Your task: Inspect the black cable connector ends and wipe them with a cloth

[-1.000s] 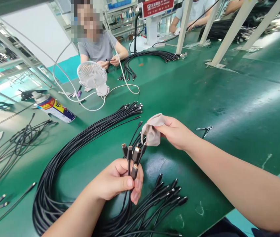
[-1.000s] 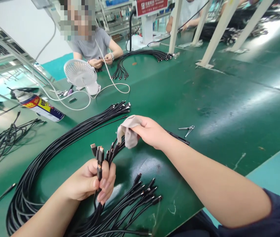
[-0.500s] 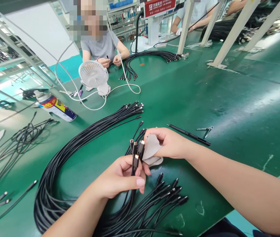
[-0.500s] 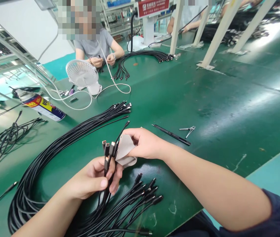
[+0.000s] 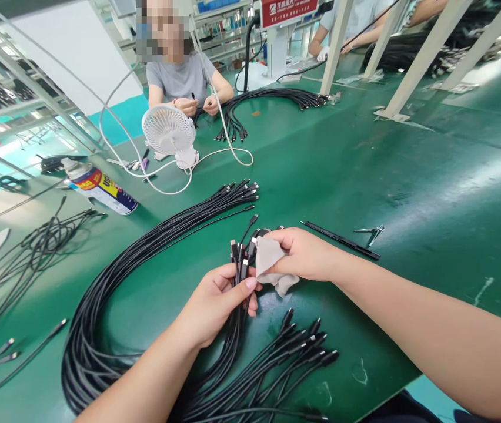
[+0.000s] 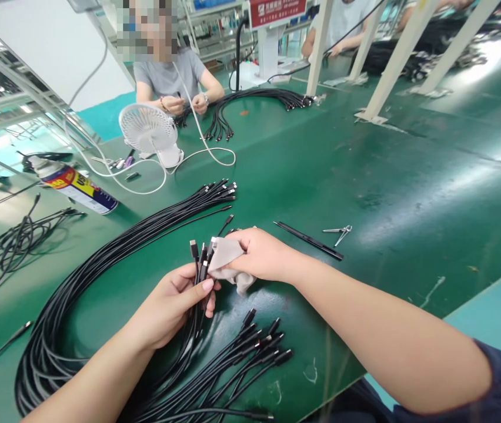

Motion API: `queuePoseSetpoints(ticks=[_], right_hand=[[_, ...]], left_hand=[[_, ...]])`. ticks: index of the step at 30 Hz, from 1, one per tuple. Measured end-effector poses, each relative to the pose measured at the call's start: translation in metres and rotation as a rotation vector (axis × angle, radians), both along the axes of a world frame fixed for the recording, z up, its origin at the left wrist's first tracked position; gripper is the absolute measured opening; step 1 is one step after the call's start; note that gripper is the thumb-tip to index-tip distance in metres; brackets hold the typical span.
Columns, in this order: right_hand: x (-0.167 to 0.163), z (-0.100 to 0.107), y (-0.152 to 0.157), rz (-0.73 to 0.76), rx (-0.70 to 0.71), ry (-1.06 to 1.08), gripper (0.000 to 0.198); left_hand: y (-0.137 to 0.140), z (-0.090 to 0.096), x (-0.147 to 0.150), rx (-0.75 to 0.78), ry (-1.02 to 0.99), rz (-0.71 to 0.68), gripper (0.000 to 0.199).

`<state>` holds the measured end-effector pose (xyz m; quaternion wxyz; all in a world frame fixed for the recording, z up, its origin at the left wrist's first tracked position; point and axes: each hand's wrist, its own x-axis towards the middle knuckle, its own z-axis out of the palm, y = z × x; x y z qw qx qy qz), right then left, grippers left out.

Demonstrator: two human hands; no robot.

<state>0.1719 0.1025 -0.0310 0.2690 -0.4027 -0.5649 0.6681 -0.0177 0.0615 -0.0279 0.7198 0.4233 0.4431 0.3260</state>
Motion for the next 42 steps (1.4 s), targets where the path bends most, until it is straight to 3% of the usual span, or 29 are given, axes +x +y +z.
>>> queuePoseSetpoints(ticks=[6,14,17,24,38,42], right_hand=[[0.0008,-0.0028,-0.0014,0.122,0.034,0.066,0.014],[0.0017,-0.0028,0.003,0.0,0.048,0.089,0.019],[0.0038,-0.0034,0.0045,0.02,0.105,0.107,0.009],[0.0047,-0.0057,0.0033,0.022,0.208,0.025,0.013],[0.0044,-0.0029,0.0024,-0.035,0.211,-0.019,0.015],[0.0037,-0.0008,-0.0005,-0.074,0.385,-0.143,0.013]], left_hand=[[-0.0001,-0.0003,-0.0011,0.021,0.018,-0.029,0.025],[0.0013,0.0006,-0.002,-0.053,-0.011,0.027,0.03],[0.0018,0.0007,-0.0026,-0.069,-0.037,0.031,0.028],[0.001,-0.0028,-0.0019,-0.007,0.0,-0.025,0.026],[-0.0009,0.0016,0.0008,-0.056,-0.007,0.024,0.028],[-0.0018,0.0025,0.0021,-0.091,-0.049,0.021,0.029]])
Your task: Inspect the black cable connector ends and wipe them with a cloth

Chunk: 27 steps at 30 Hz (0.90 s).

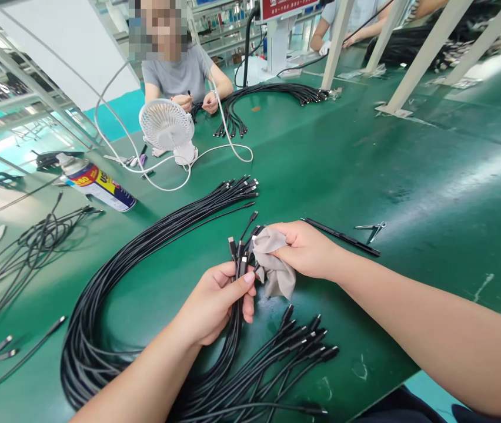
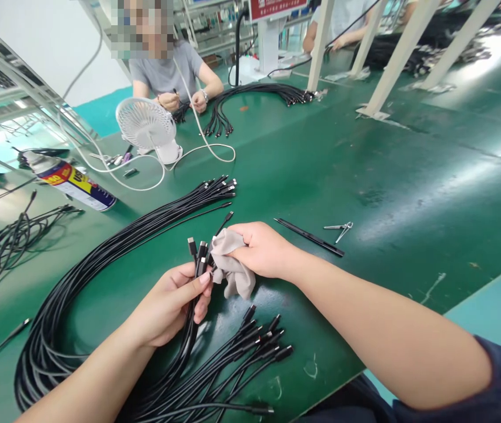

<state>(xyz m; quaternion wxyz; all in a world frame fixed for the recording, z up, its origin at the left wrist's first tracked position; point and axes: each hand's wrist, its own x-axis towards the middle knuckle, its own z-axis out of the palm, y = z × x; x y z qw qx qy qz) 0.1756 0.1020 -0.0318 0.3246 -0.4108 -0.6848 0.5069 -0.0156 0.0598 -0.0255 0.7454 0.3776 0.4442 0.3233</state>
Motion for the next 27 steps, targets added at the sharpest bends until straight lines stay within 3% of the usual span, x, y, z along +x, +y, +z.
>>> queuePoseSetpoints(ticks=[5,9,13,15,20,27], right_hand=[[-0.004,-0.007,-0.006,-0.063,0.497,-0.463,0.011],[-0.005,-0.01,-0.006,-0.12,0.557,-0.663,0.011],[0.006,0.0,0.003,-0.25,0.454,-0.533,0.008],[0.013,0.006,0.007,-0.227,0.356,-0.388,0.008],[0.017,0.009,0.009,0.006,-0.054,-0.039,0.026],[0.007,-0.002,0.005,0.311,-0.379,0.127,0.04]], left_hand=[[-0.001,-0.001,0.001,0.007,0.032,-0.013,0.029],[0.0,-0.003,0.0,0.0,0.059,-0.02,0.028],[0.001,-0.003,-0.002,0.003,0.033,-0.026,0.024],[0.001,-0.003,-0.003,0.001,-0.008,-0.035,0.022],[0.0,-0.001,-0.008,0.031,-0.108,-0.153,0.021],[-0.002,-0.003,-0.015,0.08,-0.15,-0.317,0.02]])
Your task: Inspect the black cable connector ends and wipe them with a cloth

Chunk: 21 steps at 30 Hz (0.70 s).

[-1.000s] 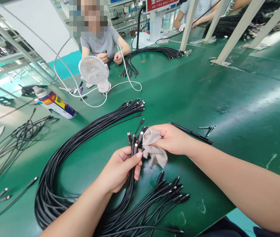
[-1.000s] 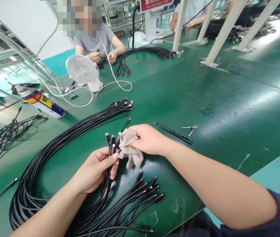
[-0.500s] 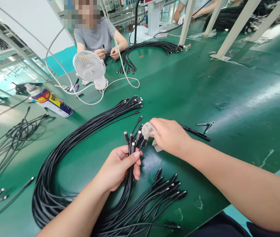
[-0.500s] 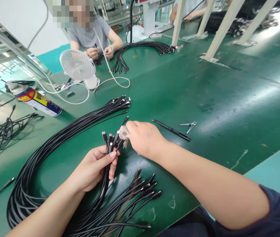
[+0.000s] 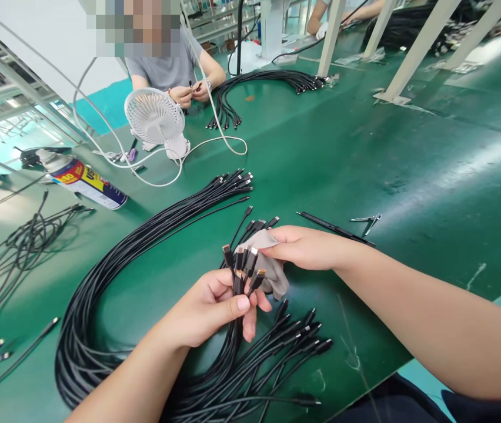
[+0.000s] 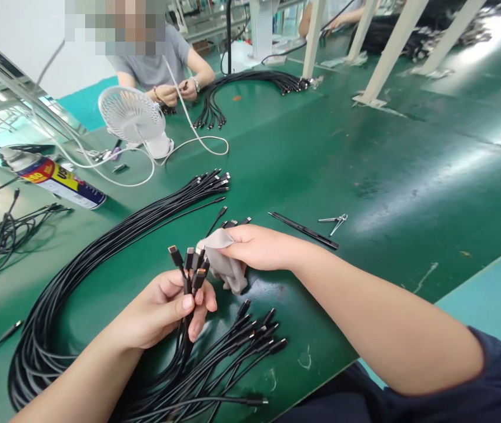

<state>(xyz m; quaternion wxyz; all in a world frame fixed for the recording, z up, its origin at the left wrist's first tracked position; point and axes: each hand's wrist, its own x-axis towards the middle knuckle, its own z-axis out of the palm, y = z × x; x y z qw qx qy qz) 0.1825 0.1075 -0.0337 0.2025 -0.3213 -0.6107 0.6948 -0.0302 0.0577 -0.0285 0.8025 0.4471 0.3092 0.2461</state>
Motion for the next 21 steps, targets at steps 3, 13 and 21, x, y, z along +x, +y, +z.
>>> queuePoseSetpoints(ticks=[3,13,21], right_hand=[[-0.002,-0.003,-0.001,0.013,-0.024,0.085,0.033],[-0.006,0.001,-0.009,0.097,-0.053,0.136,0.015],[-0.008,0.01,-0.009,-0.134,0.041,-0.117,0.011]], left_hand=[[0.0,0.001,-0.001,-0.007,0.014,-0.038,0.023],[0.0,0.005,0.008,-0.062,0.145,0.104,0.025],[0.006,0.003,0.012,-0.06,0.183,0.249,0.025]])
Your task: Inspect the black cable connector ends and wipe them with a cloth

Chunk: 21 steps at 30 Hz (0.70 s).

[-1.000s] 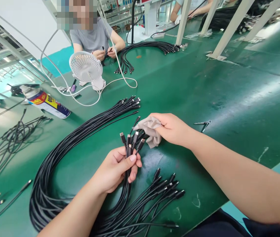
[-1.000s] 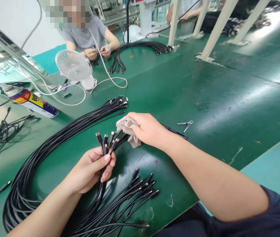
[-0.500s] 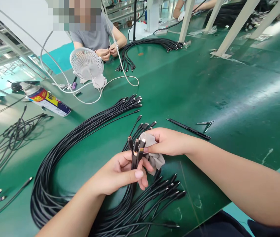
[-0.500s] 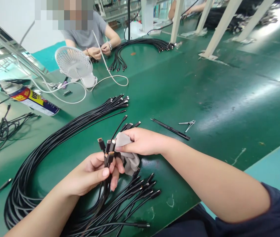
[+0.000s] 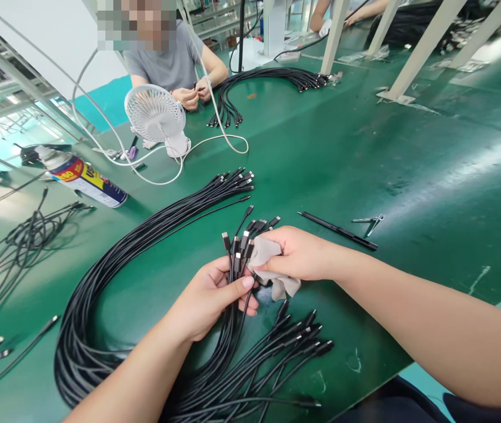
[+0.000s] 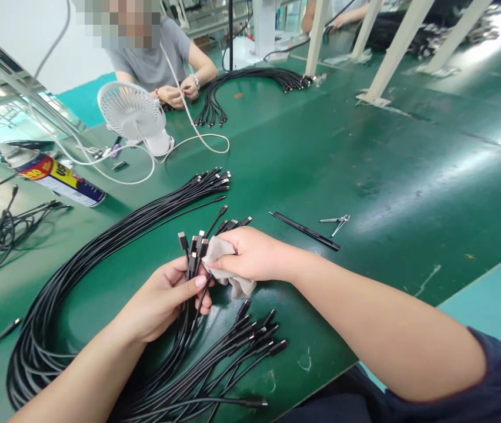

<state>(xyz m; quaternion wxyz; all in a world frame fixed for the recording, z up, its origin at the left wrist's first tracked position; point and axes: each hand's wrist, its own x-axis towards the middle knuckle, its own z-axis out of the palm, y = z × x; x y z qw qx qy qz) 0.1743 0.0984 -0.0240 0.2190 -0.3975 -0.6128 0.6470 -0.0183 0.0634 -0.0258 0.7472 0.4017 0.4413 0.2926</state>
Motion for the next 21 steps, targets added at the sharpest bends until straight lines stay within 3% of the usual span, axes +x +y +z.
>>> queuePoseSetpoints(ticks=[5,9,15,19,21], right_hand=[[0.003,-0.002,-0.003,0.176,-0.047,0.096,0.022],[0.001,-0.005,-0.002,0.135,-0.121,0.111,0.013],[0.001,-0.002,0.003,-0.004,0.098,0.018,0.009],[0.004,-0.008,0.003,0.184,0.013,0.107,0.02],[0.005,-0.01,0.002,0.231,-0.052,0.133,0.016]], left_hand=[[-0.001,0.001,0.0,-0.003,-0.032,-0.069,0.028],[0.0,0.0,-0.001,-0.029,-0.01,-0.053,0.028],[0.002,-0.003,-0.002,-0.053,0.016,-0.084,0.028],[0.0,-0.005,-0.004,-0.014,-0.021,-0.136,0.027],[-0.001,-0.005,-0.003,-0.018,-0.031,-0.139,0.027]])
